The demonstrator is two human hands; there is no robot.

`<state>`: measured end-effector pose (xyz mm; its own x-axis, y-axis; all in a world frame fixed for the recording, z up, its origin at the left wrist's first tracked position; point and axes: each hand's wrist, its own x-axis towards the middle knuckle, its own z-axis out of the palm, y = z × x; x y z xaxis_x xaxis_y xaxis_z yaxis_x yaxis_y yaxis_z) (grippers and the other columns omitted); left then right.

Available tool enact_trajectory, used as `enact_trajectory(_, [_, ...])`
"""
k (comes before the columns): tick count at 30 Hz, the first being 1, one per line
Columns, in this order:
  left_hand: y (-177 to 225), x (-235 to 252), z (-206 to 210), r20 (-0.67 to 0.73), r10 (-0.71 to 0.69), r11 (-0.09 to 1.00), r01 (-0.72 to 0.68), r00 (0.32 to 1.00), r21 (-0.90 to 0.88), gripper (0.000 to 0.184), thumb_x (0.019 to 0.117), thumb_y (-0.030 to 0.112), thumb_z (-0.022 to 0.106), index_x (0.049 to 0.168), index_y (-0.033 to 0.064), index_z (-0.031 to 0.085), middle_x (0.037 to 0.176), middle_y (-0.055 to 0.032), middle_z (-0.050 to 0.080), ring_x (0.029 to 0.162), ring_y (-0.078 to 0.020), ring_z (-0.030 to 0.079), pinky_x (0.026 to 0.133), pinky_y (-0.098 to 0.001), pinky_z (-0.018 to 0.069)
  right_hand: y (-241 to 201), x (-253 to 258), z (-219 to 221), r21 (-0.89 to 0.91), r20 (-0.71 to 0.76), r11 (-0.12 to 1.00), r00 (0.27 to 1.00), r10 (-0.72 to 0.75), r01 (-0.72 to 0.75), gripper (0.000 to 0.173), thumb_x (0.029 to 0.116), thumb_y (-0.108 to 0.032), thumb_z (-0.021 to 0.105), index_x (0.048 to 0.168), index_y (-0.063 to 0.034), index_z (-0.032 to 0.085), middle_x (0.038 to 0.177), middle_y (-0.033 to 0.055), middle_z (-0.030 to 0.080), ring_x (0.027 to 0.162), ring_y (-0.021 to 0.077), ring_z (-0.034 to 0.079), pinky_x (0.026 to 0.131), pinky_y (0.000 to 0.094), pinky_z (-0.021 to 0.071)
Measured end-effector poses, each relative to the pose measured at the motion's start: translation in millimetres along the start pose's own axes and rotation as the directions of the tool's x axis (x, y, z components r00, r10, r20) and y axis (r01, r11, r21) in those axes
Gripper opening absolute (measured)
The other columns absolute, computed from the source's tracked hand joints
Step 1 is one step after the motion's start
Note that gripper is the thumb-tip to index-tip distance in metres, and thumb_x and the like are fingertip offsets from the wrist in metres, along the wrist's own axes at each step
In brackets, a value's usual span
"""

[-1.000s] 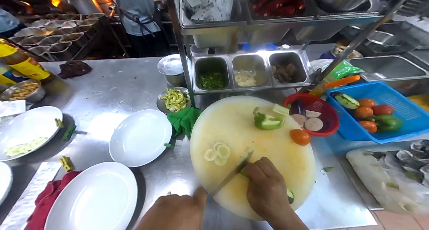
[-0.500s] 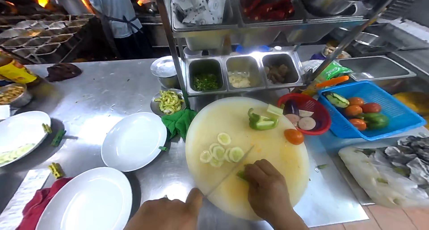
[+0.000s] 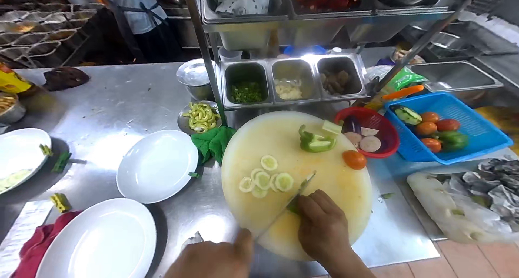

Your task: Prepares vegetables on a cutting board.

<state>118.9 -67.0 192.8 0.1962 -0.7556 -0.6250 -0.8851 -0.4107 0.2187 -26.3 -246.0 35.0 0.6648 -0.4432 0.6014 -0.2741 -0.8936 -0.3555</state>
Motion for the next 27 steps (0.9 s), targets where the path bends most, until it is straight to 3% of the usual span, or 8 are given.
enact_trajectory(2, [1, 13, 5, 0.088, -0.059, 0.998, 0.060, 0.994, -0.006, 0.035, 0.0925, 0.011, 0.060, 0.126, 0.0013, 0.053, 0.083, -0.0193, 0.068, 0.081, -0.0422, 0.071, 0.066, -0.0563, 0.0550, -1, 0, 0, 0.004, -0.007, 1.000, 1.000, -0.006, 0.006, 0.021, 0.0873, -0.005, 0.052, 0.082, -0.0103, 0.072, 0.070, -0.0009, 0.061, 0.069, 0.0143, 0.060, 0.062, 0.0274, 0.0516])
enact_trajectory(6, [0, -2, -6, 0.031, -0.008, 1.000, 0.008, 0.999, 0.016, 0.028, 0.0957, 0.011, 0.057, 0.121, -0.0007, 0.054, 0.075, -0.0196, 0.065, 0.072, -0.0433, 0.069, 0.059, -0.0559, 0.0525, 1, -1, -3, -0.010, -0.006, 1.000, 1.000, 0.004, -0.004, 0.020, 0.0876, -0.005, 0.053, 0.081, -0.0099, 0.071, 0.069, -0.0009, 0.060, 0.068, 0.0142, 0.060, 0.061, 0.0267, 0.0513])
enact_trajectory(10, [0, 12, 6, 0.074, -0.050, 0.999, 0.050, 0.996, 0.006, 0.035, 0.0927, 0.011, 0.060, 0.125, 0.0003, 0.054, 0.083, -0.0203, 0.068, 0.080, -0.0429, 0.071, 0.065, -0.0572, 0.0547, 1, 0, -1, -0.012, -0.016, 1.000, 1.000, -0.013, 0.013, 0.020, 0.0866, -0.005, 0.052, 0.081, -0.0103, 0.071, 0.070, -0.0007, 0.061, 0.069, 0.0148, 0.060, 0.062, 0.0274, 0.0517])
enact_trajectory(14, [2, -3, -4, 0.016, 0.015, 1.000, -0.015, 1.000, 0.012, 0.027, 0.0962, 0.011, 0.056, 0.120, -0.0023, 0.054, 0.074, -0.0201, 0.065, 0.070, -0.0434, 0.069, 0.058, -0.0558, 0.0525, 2, -3, -2, -0.031, -0.038, 0.999, 0.999, -0.008, 0.007, 0.019, 0.0852, -0.004, 0.053, 0.080, -0.0090, 0.071, 0.069, 0.0001, 0.061, 0.068, 0.0155, 0.061, 0.061, 0.0274, 0.0517])
enact_trajectory(17, [5, 12, 5, 0.103, -0.061, 0.998, 0.059, 0.993, 0.021, 0.036, 0.0927, 0.011, 0.059, 0.126, 0.0001, 0.052, 0.084, -0.0204, 0.068, 0.081, -0.0430, 0.071, 0.066, -0.0569, 0.0551, 1, -3, -2, -0.041, -0.040, 0.999, 0.999, -0.021, 0.019, 0.019, 0.0845, -0.004, 0.052, 0.081, -0.0090, 0.070, 0.071, 0.0004, 0.062, 0.070, 0.0161, 0.061, 0.063, 0.0280, 0.0520])
enact_trajectory(21, [1, -5, -2, -0.016, 0.025, 0.999, -0.025, 1.000, 0.020, 0.025, 0.0964, 0.012, 0.057, 0.117, -0.0016, 0.056, 0.071, -0.0197, 0.063, 0.068, -0.0436, 0.068, 0.056, -0.0559, 0.0516, 2, -5, -5, -0.033, -0.030, 0.999, 1.000, 0.005, -0.006, 0.018, 0.0840, -0.003, 0.054, 0.081, -0.0086, 0.071, 0.072, 0.0004, 0.062, 0.071, 0.0161, 0.061, 0.063, 0.0281, 0.0523])
enact_trajectory(24, [5, 9, 10, 0.079, -0.034, 0.999, 0.034, 0.996, 0.001, 0.034, 0.0928, 0.010, 0.059, 0.125, -0.0006, 0.054, 0.080, -0.0204, 0.067, 0.078, -0.0433, 0.070, 0.064, -0.0573, 0.0545, 1, -7, -4, -0.022, -0.032, 1.000, 0.999, -0.001, 0.000, 0.019, 0.0841, -0.003, 0.053, 0.081, -0.0091, 0.070, 0.073, 0.0000, 0.063, 0.072, 0.0155, 0.062, 0.064, 0.0275, 0.0527])
enact_trajectory(27, [0, 0, 2, 0.001, 0.018, 1.000, -0.018, 1.000, 0.023, 0.031, 0.0942, 0.012, 0.058, 0.122, -0.0016, 0.055, 0.073, -0.0196, 0.065, 0.070, -0.0428, 0.069, 0.058, -0.0556, 0.0524, 5, -4, -4, -0.017, -0.061, 1.000, 0.998, -0.009, 0.008, 0.019, 0.0838, -0.002, 0.052, 0.080, -0.0087, 0.070, 0.071, -0.0002, 0.060, 0.072, 0.0151, 0.059, 0.064, 0.0264, 0.0505])
